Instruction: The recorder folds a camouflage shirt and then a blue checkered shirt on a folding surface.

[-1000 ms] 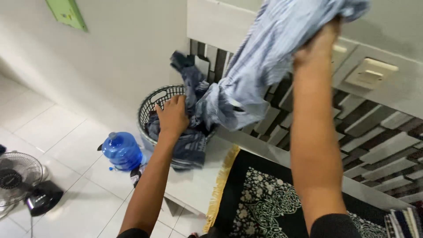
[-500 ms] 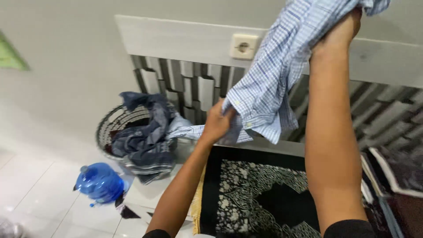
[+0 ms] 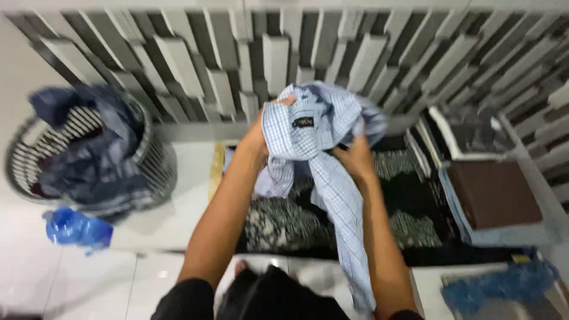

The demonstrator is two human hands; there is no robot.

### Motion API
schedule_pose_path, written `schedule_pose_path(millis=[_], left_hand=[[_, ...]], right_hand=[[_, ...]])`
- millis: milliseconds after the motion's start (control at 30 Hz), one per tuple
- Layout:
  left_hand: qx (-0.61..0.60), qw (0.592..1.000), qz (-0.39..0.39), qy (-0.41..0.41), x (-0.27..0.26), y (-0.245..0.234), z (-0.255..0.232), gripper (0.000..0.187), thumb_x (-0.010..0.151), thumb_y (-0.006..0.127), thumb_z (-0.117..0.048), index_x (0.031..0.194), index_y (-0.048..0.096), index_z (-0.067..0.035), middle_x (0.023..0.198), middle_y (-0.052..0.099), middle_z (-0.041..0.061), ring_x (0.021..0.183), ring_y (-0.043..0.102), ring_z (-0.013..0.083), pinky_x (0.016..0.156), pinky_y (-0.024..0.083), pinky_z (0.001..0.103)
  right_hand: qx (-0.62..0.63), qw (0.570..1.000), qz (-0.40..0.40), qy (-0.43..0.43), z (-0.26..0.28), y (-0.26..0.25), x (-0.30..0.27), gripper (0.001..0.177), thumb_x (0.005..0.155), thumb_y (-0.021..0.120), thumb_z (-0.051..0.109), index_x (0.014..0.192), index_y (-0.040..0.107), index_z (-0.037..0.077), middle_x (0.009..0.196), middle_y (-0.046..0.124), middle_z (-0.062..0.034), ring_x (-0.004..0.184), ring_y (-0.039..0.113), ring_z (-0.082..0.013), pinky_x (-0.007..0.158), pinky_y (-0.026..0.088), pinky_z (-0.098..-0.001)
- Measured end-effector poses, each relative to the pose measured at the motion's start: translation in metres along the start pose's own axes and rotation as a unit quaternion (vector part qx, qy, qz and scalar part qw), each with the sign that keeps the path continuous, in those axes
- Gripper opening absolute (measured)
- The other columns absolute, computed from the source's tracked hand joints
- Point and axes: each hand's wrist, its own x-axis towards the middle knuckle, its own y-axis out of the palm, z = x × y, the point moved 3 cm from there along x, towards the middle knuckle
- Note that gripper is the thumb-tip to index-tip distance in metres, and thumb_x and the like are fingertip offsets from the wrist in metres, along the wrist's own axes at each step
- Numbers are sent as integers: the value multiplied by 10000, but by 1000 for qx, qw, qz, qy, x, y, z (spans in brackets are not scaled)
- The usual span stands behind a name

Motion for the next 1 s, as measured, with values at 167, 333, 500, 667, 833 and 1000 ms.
schedule_pose_path(millis=[167, 333, 500, 667, 833, 1000], left_hand=[[-62, 992, 75, -79, -23, -34, 51, 347, 1060, 623, -291, 1175, 676, 32, 1041, 752, 115, 870, 716, 216, 808, 610, 380], [4, 995, 18, -102, -29, -116, 63, 481, 1008, 568, -415, 1181, 694, 16, 1108, 780, 111, 957, 738, 215, 903, 605, 356], [159, 927, -336, 53, -65, -222, 113, 426, 1016, 548, -533, 1049, 610, -113, 922, 644, 9, 758, 585, 118, 596, 458, 307], [363, 887, -251, 133, -97, -222, 201, 488, 905, 798, -413, 1188, 624, -55, 971, 643, 91, 835, 604, 212, 713, 484, 374], [573, 750, -228, 239, -114, -169, 175, 613, 722, 850, -297, 1223, 636, -15, 1054, 680, 189, 955, 678, 395, 784, 540, 480], [657, 712, -233, 78, -77, -225, 191, 273, 809, 783, -174, 1048, 677, -94, 1032, 701, 164, 944, 689, 409, 771, 554, 522]], right_hand=[[114, 988, 43, 92, -76, 28, -76, 800, 856, 748, 4, 1528, 313, 9, 1504, 435, -136, 1392, 434, -261, 1115, 429, -354], [92, 938, 38, 332, -106, 19, -85, 208, 905, 597, 32, 1081, 671, -50, 974, 681, -92, 870, 618, -207, 733, 495, -335], [53, 951, 130, 274, -92, 45, -55, 126, 959, 623, 80, 869, 616, -8, 809, 599, -26, 756, 521, -101, 673, 437, -294], [47, 959, 140, 243, -114, 76, -60, 85, 931, 564, 52, 860, 594, 17, 833, 584, -10, 770, 527, -105, 695, 449, -288], [-2, 957, 113, 268, -98, 85, -66, 116, 980, 517, 77, 895, 571, 18, 866, 552, -31, 822, 516, -130, 753, 460, -297], [-125, 958, 123, 227, -84, 38, -62, 189, 1172, 531, 203, 1159, 581, 21, 980, 569, -38, 919, 541, -125, 835, 464, -304]])
